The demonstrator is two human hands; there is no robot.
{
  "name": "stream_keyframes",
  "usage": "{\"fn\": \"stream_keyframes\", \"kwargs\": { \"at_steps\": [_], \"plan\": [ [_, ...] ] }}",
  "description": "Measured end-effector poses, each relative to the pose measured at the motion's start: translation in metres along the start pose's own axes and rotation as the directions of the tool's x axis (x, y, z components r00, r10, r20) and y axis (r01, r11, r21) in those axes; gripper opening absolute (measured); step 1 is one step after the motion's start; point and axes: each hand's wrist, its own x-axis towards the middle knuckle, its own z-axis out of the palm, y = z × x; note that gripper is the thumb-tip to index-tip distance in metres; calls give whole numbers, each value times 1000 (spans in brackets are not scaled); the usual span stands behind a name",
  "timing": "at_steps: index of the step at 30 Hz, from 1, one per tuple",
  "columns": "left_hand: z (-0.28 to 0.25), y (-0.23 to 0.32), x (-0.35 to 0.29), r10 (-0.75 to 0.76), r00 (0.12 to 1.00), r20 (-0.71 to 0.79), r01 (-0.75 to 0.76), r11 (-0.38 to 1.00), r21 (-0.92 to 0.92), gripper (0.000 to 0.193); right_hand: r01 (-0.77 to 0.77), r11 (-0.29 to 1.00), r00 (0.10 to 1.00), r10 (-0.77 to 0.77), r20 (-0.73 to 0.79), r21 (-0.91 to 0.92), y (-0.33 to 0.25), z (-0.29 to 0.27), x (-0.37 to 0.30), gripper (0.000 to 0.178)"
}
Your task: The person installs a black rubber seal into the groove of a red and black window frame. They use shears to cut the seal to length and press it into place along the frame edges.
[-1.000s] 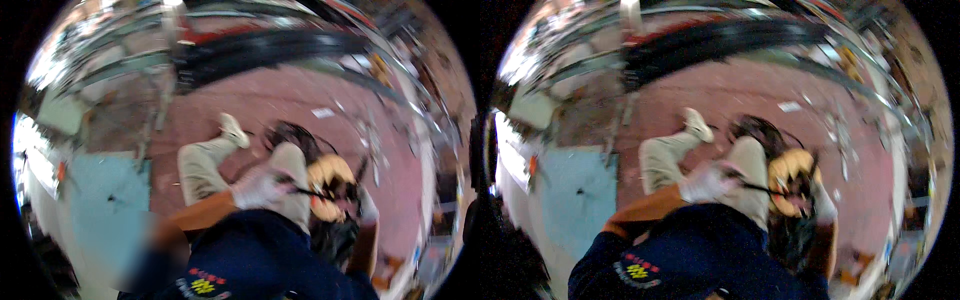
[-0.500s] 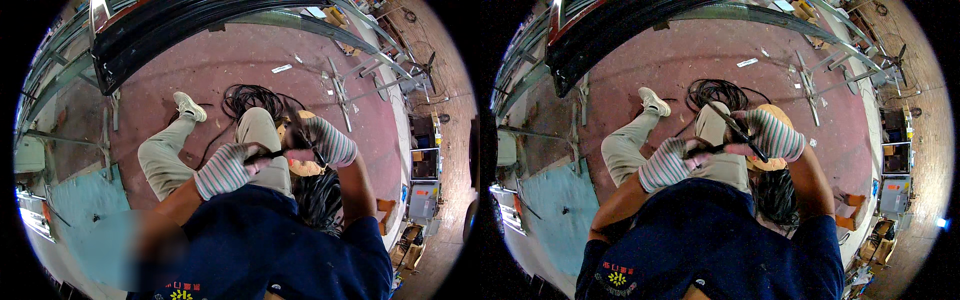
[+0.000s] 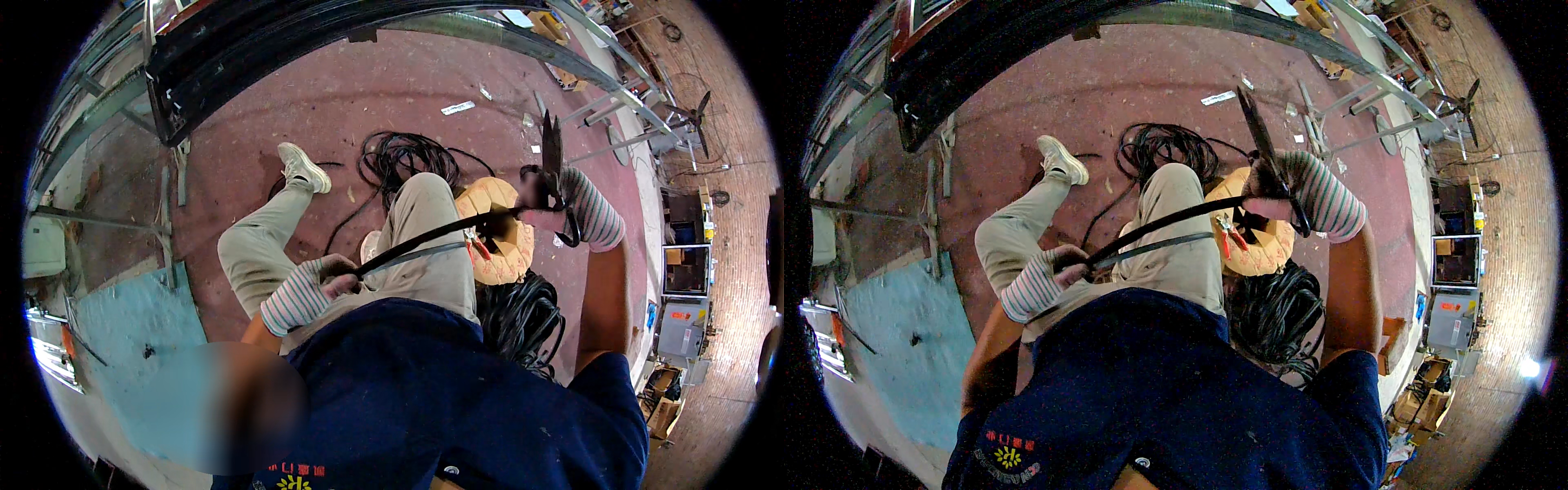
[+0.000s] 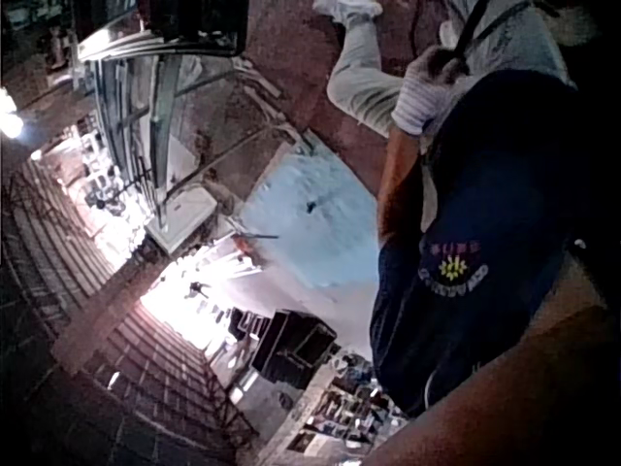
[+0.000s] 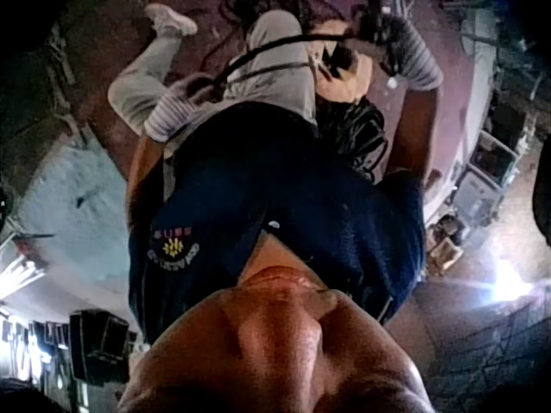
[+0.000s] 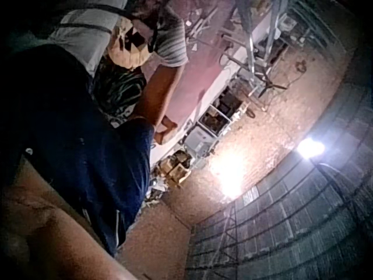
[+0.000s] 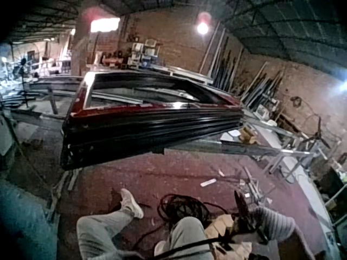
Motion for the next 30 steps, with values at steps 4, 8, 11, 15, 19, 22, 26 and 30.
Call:
{"fn": "stream_keyframes", "kwargs": {
  "at_steps": [4, 8, 11, 15, 19, 22, 26, 30],
  "plan": [
    [24, 32, 14, 248, 964, 98, -250, 968, 13, 22, 322, 938, 943, -306, 131, -127, -22, 17, 13, 30],
    [50, 89, 28, 374, 925, 75, -376, 865, 332, 26, 173, 954, 929, -240, 282, 243, -48, 54, 31, 56],
    [50, 95, 28, 398, 916, 42, -383, 842, 381, 25, 352, 936, 914, -346, 210, 10, -44, 51, 36, 55],
    [38, 49, 15, 216, 963, -161, -230, 971, -69, 27, 346, 872, 922, -384, -46, -345, -34, 10, 34, 30],
    [28, 46, -2, 225, 925, -305, -258, 963, -72, 26, 378, 858, 905, -264, -333, 347, -3, 48, 32, 28],
    [27, 45, -3, 212, 917, -338, -256, 963, -88, 26, 346, 631, 938, -220, -268, 694, -4, 111, 31, 30],
    [39, 50, -3, 379, 822, -425, -436, 899, -43, 17, 489, 790, 848, -332, -412, 370, -64, 154, 37, 24],
    [37, 47, -3, 371, 868, -331, -368, 927, 73, 21, 425, 837, 842, -226, -490, 346, -76, 166, 41, 27]
  ]
}}
